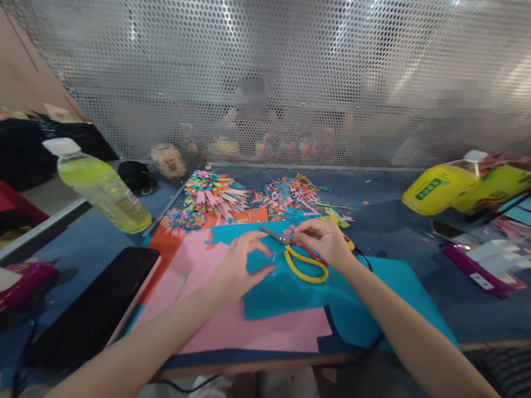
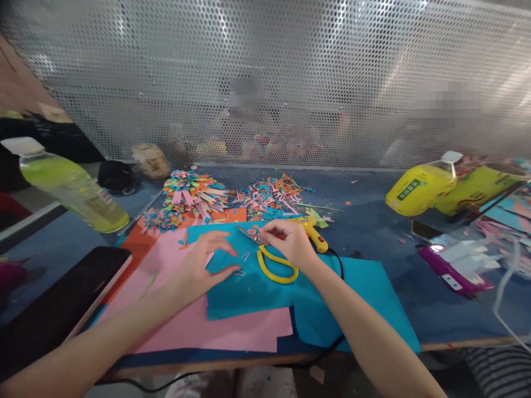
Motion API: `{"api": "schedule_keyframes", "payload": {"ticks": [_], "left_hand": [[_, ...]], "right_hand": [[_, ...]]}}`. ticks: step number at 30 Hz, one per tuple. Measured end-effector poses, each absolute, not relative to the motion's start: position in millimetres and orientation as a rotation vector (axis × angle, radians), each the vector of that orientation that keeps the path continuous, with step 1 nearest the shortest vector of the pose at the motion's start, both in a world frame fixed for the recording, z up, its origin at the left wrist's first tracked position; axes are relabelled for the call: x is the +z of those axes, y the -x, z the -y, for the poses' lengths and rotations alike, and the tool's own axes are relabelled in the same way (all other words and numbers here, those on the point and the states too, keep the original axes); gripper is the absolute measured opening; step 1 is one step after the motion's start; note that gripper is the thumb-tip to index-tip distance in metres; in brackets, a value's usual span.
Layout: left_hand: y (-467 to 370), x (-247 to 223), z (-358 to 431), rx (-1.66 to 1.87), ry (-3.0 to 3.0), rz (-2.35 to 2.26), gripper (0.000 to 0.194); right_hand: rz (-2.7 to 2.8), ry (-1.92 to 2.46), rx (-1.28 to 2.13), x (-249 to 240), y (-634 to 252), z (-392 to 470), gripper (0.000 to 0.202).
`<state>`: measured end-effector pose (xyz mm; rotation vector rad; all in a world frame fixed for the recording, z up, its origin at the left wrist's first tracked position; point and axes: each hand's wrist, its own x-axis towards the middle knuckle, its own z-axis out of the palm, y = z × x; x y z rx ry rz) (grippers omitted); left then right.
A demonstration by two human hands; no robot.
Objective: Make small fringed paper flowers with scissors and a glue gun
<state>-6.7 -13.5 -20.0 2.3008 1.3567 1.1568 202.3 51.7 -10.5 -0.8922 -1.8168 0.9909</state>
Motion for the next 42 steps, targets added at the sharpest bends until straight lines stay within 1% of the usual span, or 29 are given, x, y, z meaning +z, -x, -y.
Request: {"api": "schedule_keyframes", "payload": {"ticks": [2, 5, 7, 9, 11, 17, 20, 23, 27, 31, 38, 42], "left_hand": [[11.0, -22.5, 15.3, 0.939, -2.437, -1.329, 0.048], [12.6, -30.5, 17.7, 0.777, -2.592, -1.253, 0.07], [10.0, -36.9, 17.9, 0.74, -2.659, -1.214, 0.077], [6.1, -42.2, 17.0, 0.74, -2.689, -1.212, 0.079], [3.0, -45.9, 15.6, 0.772, -2.706, -1.21, 0.077], [1.0, -52.1, 13.0, 0.924, -2.881, -1.104, 0.062], [1.5, -55.9, 13.1, 0.949, -2.812, -1.097, 0.059], [1.1, -53.9, 14.5, 0.997, -2.519, -1.184, 0.058], [0.6, -39.1, 14.7, 1.137, -1.819, -1.363, 0.059], [4.1, -30.8, 8.6, 1.332, -1.244, -1.209, 0.056], [6.2, -34.0, 2.7, 1.371, -0.838, -1.095, 0.039], [8.1, -33.7, 4.2, 1.373, -0.908, -1.086, 0.038]], "right_hand": [[1.804, 0.948, 0.952, -14.2, -206.0, -59.0, 0.019], [1.788, 0.962, 0.971, -17.3, -207.5, -63.7, 0.02], [1.78, 0.952, 1.015, -17.7, -207.3, -63.2, 0.019], [1.776, 0.938, 1.043, -17.5, -207.6, -61.8, 0.017], [1.765, 0.93, 1.052, -17.4, -208.5, -60.9, 0.017], [1.735, 0.897, 1.097, -17.5, -208.8, -58.9, 0.019], [1.748, 0.897, 1.122, -16.9, -207.4, -56.5, 0.017], [1.739, 0.874, 1.139, -16.0, -207.6, -55.4, 0.016], [1.691, 0.876, 1.152, -14.0, -208.4, -55.9, 0.019], [1.635, 0.861, 1.261, -13.4, -205.8, -53.8, 0.024], [1.643, 0.849, 1.492, -19.3, -196.9, -45.6, 0.025], [1.698, 0.814, 1.513, -25.5, -192.5, -41.7, 0.02]]}}
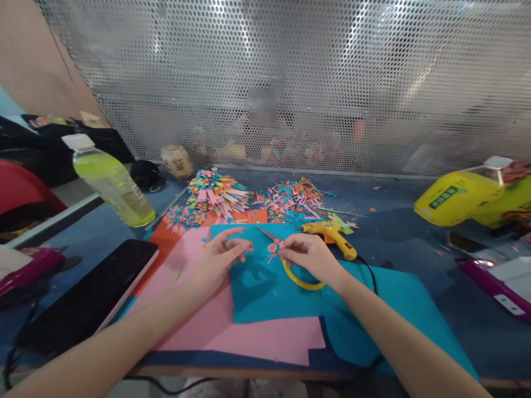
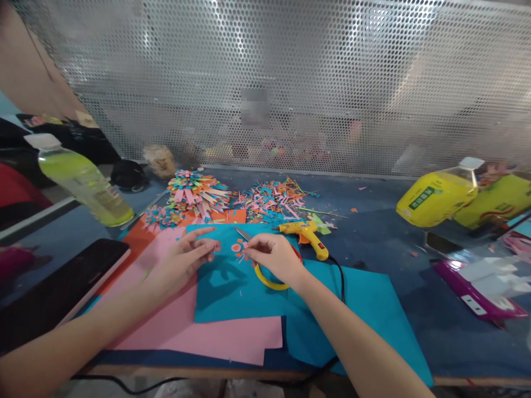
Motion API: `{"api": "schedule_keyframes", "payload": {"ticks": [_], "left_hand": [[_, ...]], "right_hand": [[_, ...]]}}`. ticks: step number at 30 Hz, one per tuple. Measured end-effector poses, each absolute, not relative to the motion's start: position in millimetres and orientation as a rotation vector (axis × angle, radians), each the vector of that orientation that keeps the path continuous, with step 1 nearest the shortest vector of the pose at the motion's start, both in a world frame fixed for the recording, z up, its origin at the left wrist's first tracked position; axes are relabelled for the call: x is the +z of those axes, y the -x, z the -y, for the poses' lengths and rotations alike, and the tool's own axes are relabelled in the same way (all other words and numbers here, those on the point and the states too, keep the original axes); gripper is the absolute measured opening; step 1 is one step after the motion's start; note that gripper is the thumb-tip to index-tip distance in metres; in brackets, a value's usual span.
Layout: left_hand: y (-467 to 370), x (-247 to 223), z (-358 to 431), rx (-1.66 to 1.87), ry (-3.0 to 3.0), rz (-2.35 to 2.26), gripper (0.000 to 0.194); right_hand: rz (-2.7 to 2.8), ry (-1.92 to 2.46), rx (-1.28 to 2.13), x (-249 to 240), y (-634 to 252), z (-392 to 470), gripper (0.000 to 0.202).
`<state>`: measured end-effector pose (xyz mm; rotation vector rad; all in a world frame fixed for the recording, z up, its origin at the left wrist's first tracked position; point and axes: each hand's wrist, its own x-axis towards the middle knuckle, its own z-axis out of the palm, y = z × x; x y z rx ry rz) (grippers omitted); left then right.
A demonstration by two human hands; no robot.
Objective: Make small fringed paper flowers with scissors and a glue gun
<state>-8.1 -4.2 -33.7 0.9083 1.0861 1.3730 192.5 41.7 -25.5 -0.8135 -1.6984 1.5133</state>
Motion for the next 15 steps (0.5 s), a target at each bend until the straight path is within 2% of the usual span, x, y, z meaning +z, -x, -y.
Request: {"api": "schedule_keyframes", "payload": {"ticks": [4, 8, 15], "left_hand": [[13.0, -37.8, 5.0, 1.395, -1.017, -1.111, 0.033], [13.1, -35.1, 7.2, 1.436, -1.113, -1.092, 0.03], [4.8, -18.6, 22.3, 1.54, -1.448, -1.027, 0.032]], "right_hand": [[1.745, 0.8, 1.454, -26.7, -189.6, -35.6, 0.016], [1.921, 0.772, 1.175, -20.4, -189.4, -28.0, 0.013], [2.104, 0.308, 0.767, -19.9, -188.6, -20.5, 0.011]]}}
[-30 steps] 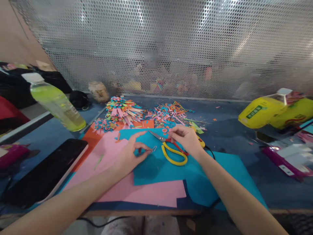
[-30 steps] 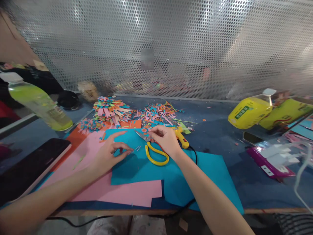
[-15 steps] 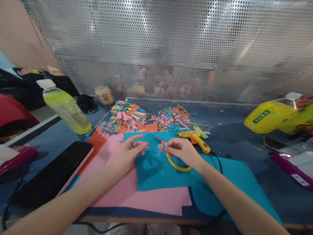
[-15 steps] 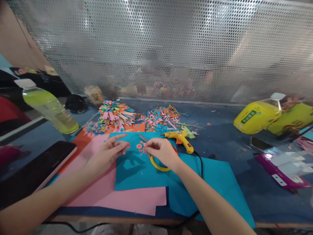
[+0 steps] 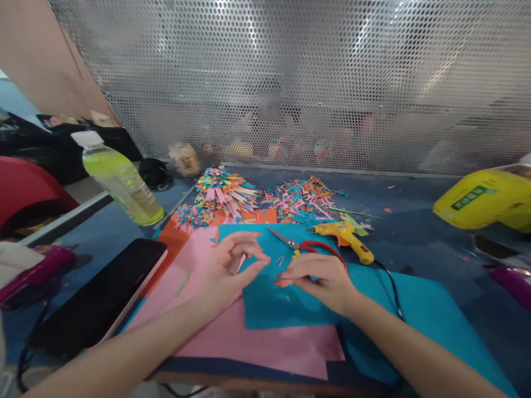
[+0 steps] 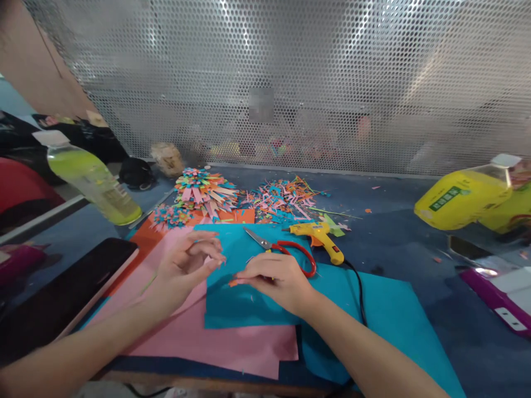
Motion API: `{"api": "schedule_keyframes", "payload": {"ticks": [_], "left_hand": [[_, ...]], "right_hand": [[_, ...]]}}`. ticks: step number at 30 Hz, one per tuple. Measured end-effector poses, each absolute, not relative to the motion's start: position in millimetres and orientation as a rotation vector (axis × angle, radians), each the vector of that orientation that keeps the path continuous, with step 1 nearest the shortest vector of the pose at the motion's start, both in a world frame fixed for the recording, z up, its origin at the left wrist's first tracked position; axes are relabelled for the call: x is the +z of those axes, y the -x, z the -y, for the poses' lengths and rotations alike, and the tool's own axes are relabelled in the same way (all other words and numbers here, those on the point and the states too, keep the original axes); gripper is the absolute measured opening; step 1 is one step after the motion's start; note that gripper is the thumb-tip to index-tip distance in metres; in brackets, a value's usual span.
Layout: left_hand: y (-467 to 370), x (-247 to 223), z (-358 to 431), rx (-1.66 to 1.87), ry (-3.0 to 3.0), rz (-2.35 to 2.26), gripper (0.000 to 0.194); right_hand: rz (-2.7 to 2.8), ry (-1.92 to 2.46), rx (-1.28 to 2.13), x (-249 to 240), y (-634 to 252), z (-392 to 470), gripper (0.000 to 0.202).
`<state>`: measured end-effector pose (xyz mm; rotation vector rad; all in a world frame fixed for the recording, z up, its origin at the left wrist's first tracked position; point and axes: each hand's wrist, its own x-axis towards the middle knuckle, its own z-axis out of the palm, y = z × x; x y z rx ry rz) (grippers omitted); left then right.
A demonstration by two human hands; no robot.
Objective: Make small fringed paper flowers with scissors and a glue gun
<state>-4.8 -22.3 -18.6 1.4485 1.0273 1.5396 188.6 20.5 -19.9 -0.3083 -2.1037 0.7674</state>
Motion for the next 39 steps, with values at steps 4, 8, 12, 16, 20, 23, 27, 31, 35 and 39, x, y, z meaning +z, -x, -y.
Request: {"api": "schedule_keyframes", "payload": {"ticks": [4, 8, 12, 16, 20, 23, 27, 31, 35, 39], "left_hand": [[7.6, -20.0, 31.8, 1.54, -1.65, -0.957, 0.04], [13.2, -23.4, 34.9, 1.53, -1.748, -0.855, 0.043], [14.4, -21.0, 38.5, 1.518, -1.814, -0.789, 0.043], [12.9, -16.8, 42.8, 1.503, -1.819, -0.752, 0.041], [13.1, -15.5, 43.3, 1.451, -1.843, -0.73, 0.044], [13.1, -15.5, 42.4, 1.437, -1.848, -0.719, 0.043], [12.5, -14.9, 41.6, 1.441, -1.878, -0.716, 0.042], [12.4, -13.6, 41.4, 1.424, -1.905, -0.699, 0.042], [11.9, -12.0, 41.1, 1.415, -1.92, -0.699, 0.043], [11.1, -12.6, 40.6, 1.414, -1.914, -0.686, 0.04]], "right_hand": [[2.151, 0.175, 0.591, -18.0, -189.3, -17.4, 0.013], [2.2, 0.137, 0.562, -12.7, -190.8, -15.3, 0.016], [2.174, 0.088, 0.581, -11.3, -191.4, -15.7, 0.016], [2.178, 0.082, 0.623, -13.3, -191.3, -16.4, 0.016], [2.178, 0.097, 0.651, -14.3, -190.9, -17.2, 0.015], [2.177, 0.105, 0.651, -14.7, -191.1, -17.7, 0.015], [2.181, 0.095, 0.649, -15.7, -191.7, -17.7, 0.015], [2.186, 0.093, 0.659, -16.9, -190.7, -17.8, 0.013], [2.2, 0.104, 0.659, -17.7, -189.1, -17.3, 0.012], [2.207, 0.125, 0.71, -17.2, -187.9, -16.5, 0.011]]}}
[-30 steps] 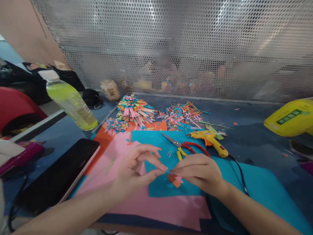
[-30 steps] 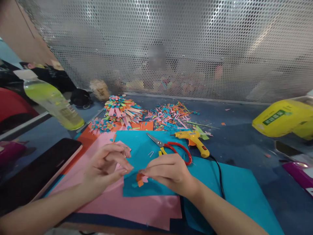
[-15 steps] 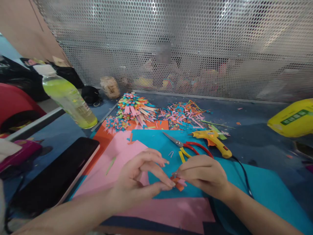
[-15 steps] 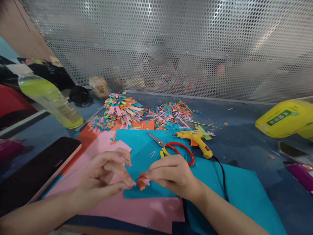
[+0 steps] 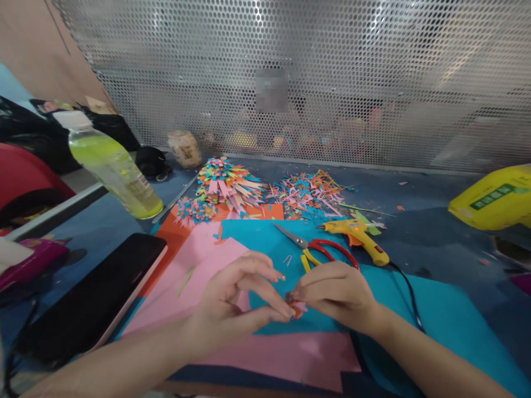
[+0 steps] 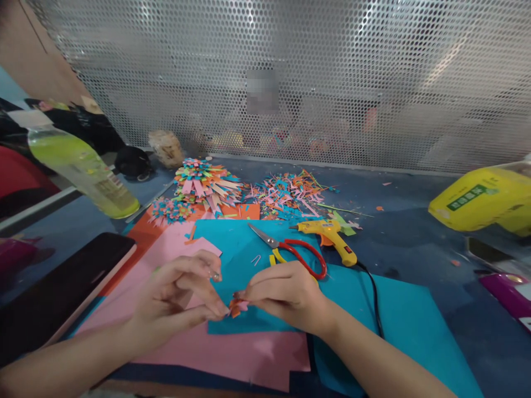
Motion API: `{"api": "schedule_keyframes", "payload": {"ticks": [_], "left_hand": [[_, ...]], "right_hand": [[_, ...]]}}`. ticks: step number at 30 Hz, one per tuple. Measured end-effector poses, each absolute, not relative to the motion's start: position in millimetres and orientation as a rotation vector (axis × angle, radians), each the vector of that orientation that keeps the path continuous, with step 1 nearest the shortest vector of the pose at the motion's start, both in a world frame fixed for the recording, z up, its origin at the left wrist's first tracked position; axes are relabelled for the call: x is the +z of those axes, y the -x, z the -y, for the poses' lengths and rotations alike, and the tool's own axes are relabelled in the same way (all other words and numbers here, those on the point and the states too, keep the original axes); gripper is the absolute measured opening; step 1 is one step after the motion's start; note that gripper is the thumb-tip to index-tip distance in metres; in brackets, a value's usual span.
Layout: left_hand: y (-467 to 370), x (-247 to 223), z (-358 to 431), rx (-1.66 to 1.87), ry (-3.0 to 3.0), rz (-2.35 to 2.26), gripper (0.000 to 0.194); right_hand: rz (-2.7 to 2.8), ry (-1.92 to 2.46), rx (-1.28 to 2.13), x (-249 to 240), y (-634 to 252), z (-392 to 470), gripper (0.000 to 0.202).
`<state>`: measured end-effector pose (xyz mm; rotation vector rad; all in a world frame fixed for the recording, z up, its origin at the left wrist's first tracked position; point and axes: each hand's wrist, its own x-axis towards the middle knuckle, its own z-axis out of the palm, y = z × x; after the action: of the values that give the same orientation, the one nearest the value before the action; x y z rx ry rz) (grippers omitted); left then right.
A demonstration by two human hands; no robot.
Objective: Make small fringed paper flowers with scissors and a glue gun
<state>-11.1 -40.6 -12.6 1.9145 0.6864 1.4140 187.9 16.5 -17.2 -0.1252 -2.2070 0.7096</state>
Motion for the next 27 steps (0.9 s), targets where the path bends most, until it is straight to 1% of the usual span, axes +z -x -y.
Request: {"api": "schedule_keyframes", "payload": {"ticks": [12, 27], "left_hand": [[8.5, -15.1, 41.7, 1.402, -1.851, -0.691, 0.036], [7.1, -14.1, 42.5, 1.412, -1.791, -0.693, 0.034]], "right_hand": [[2.115, 0.177, 0.917, -15.3, -182.7, -12.7, 0.005], [2.08, 0.154, 0.921, -15.8, -182.4, -13.4, 0.003]]}}
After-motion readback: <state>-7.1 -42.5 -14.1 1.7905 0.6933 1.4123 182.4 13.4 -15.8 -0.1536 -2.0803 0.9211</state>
